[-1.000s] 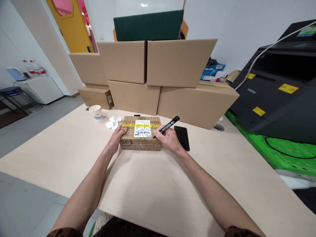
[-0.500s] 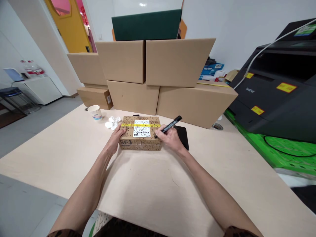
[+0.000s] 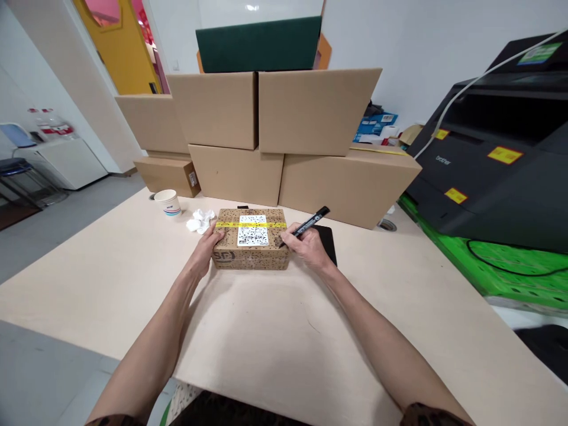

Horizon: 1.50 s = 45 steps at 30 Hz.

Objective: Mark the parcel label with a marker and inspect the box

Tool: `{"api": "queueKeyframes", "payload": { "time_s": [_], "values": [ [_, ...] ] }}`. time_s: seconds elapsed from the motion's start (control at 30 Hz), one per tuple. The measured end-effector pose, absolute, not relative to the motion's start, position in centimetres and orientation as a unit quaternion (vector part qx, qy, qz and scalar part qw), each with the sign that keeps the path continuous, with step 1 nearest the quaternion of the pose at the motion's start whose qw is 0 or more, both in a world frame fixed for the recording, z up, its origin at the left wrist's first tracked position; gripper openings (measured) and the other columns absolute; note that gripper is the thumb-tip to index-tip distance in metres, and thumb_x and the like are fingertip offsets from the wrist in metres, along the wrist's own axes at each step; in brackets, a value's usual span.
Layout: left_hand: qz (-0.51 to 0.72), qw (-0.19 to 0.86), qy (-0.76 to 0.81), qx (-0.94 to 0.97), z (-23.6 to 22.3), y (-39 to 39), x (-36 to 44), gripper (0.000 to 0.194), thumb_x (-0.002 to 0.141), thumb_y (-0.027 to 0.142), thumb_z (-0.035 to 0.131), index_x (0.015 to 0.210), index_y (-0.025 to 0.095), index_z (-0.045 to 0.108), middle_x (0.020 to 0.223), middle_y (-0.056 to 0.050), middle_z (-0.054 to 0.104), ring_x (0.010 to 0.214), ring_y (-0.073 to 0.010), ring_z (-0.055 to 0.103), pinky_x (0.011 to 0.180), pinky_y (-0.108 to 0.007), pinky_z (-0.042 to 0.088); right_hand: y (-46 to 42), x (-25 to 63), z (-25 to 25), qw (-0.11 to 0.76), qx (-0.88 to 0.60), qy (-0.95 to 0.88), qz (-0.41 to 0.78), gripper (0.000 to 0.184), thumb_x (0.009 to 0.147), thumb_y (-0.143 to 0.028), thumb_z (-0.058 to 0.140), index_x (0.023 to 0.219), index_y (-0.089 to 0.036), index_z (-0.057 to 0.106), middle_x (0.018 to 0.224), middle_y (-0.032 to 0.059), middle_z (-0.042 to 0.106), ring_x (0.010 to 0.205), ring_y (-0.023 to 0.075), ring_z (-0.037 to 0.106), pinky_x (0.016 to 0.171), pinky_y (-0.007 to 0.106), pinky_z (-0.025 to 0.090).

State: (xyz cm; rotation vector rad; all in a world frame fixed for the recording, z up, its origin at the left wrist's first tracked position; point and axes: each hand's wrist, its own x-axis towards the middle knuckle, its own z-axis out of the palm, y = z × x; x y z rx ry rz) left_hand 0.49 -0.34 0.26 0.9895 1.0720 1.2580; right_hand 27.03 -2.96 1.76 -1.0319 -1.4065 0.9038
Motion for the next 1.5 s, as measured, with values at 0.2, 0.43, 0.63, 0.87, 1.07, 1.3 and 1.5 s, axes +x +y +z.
{"api": "queueKeyframes", "payload": {
  "time_s": [0.2, 0.43, 0.63, 0.87, 1.07, 1.3, 1.5],
  "values": [
    [0.54, 0.572, 0.448, 0.425, 0.3, -0.4, 0.6, 0.056, 0.081, 0.029, 0.07, 0.135, 0.018, 0.061, 0.118, -0.007, 0.077, 0.111, -0.0253, 0.072, 0.101, -0.036, 0.055, -3.5, 27.5, 1.9, 0.553, -0.463, -0.573, 0.39, 0.049, 0.069, -0.065, 0.079, 0.062, -0.022, 0.056, 0.047, -0.0053, 0.043, 0.045, 0.0098, 0.034, 0.043, 0.026, 0.027],
    [0.541, 0.576, 0.456, 0.409, 0.3, -0.3, 0.5, 0.063, 0.079, 0.028, 0.073, 0.14, 0.02, 0.059, 0.124, -0.009, 0.075, 0.111, -0.0251, 0.071, 0.099, -0.035, 0.056, -3.8, 27.2, 2.3, 0.546, -0.471, -0.613, 0.323, 0.049, 0.075, -0.066, 0.074, 0.062, -0.022, 0.057, 0.052, -0.0042, 0.045, 0.05, 0.0107, 0.038, 0.048, 0.026, 0.032],
    [0.538, 0.579, 0.447, 0.419, 0.1, -0.2, 0.4, 0.064, 0.081, 0.029, 0.072, 0.143, 0.019, 0.057, 0.124, -0.009, 0.075, 0.11, -0.0257, 0.072, 0.101, -0.037, 0.055, -2.6, 26.3, 2.5, 0.578, -0.471, -0.589, 0.311, 0.047, 0.074, -0.064, 0.075, 0.064, -0.022, 0.058, 0.053, -0.0041, 0.047, 0.05, 0.0108, 0.039, 0.049, 0.026, 0.033],
    [0.532, 0.58, 0.458, 0.413, 0.3, -0.4, 0.5, 0.067, 0.082, 0.027, 0.071, 0.146, 0.019, 0.054, 0.121, -0.01, 0.076, 0.109, -0.0261, 0.072, 0.101, -0.038, 0.055, -1.1, 25.2, 2.6, 0.513, -0.475, -0.65, 0.299, 0.038, 0.081, -0.053, 0.069, 0.066, -0.021, 0.058, 0.059, -0.0032, 0.05, 0.055, 0.0115, 0.043, 0.052, 0.027, 0.034],
    [0.531, 0.583, 0.449, 0.42, 0.1, -0.4, 0.5, 0.067, 0.082, 0.028, 0.071, 0.147, 0.02, 0.054, 0.12, -0.009, 0.076, 0.107, -0.0257, 0.073, 0.101, -0.039, 0.055, -0.6, 25.4, 2.3, 0.492, -0.478, -0.665, 0.294, 0.037, 0.085, -0.051, 0.066, 0.067, -0.02, 0.057, 0.063, -0.0019, 0.054, 0.059, 0.0126, 0.047, 0.056, 0.027, 0.037],
    [0.533, 0.583, 0.447, 0.419, 0.5, -0.5, 0.6, 0.069, 0.078, 0.031, 0.074, 0.143, 0.019, 0.055, 0.12, -0.011, 0.076, 0.108, -0.0279, 0.072, 0.098, -0.04, 0.056, 0.0, 24.8, 2.8, 0.477, -0.484, -0.67, 0.299, 0.042, 0.08, -0.056, 0.071, 0.066, -0.02, 0.058, 0.063, -0.0006, 0.057, 0.06, 0.0136, 0.049, 0.057, 0.028, 0.04],
    [0.538, 0.579, 0.438, 0.428, 0.6, -0.6, 0.7, 0.063, 0.077, 0.032, 0.073, 0.137, 0.018, 0.058, 0.117, -0.01, 0.077, 0.107, -0.0269, 0.072, 0.097, -0.038, 0.056, -1.2, 27.2, 2.9, 0.594, -0.496, -0.522, 0.36, 0.05, 0.072, -0.064, 0.078, 0.064, -0.022, 0.053, 0.05, -0.0071, 0.041, 0.045, 0.0081, 0.031, 0.044, 0.025, 0.025]
  ]
}}
